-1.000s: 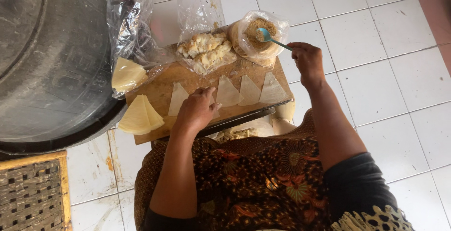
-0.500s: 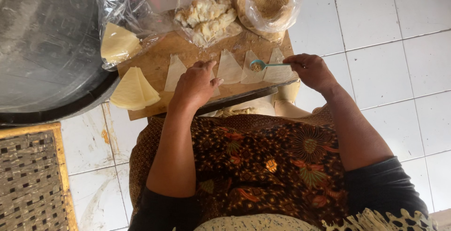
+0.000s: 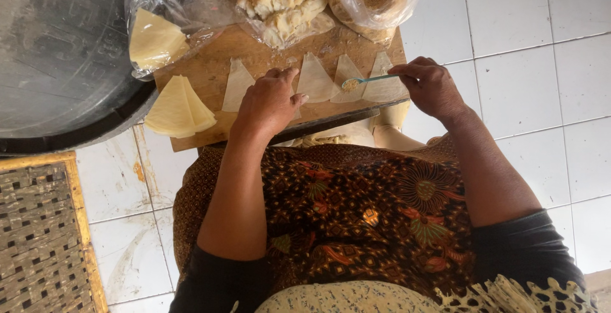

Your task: The person folds dough wrappers into triangles and fills them with a granular mixture using a spoon on a wooden board.

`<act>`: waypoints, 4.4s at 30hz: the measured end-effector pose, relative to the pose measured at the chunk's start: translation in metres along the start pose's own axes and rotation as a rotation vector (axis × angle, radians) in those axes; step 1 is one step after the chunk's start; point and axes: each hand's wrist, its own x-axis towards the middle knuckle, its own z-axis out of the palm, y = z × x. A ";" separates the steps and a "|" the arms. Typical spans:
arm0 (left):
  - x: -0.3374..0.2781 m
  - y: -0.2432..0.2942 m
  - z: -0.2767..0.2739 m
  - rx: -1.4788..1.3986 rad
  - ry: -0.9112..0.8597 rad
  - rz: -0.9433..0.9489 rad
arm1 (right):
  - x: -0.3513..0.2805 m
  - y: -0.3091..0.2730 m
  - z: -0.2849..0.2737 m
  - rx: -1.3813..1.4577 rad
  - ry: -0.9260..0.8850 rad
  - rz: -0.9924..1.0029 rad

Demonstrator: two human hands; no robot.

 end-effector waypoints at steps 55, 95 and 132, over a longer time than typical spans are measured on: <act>-0.002 -0.009 -0.001 -0.011 0.022 -0.002 | 0.001 -0.085 0.010 -0.303 0.380 -0.601; -0.004 -0.003 -0.010 -0.035 -0.033 -0.039 | -0.014 0.014 -0.038 0.944 0.278 0.282; 0.003 -0.007 0.001 0.002 -0.025 -0.034 | -0.040 0.058 -0.020 0.297 0.003 0.443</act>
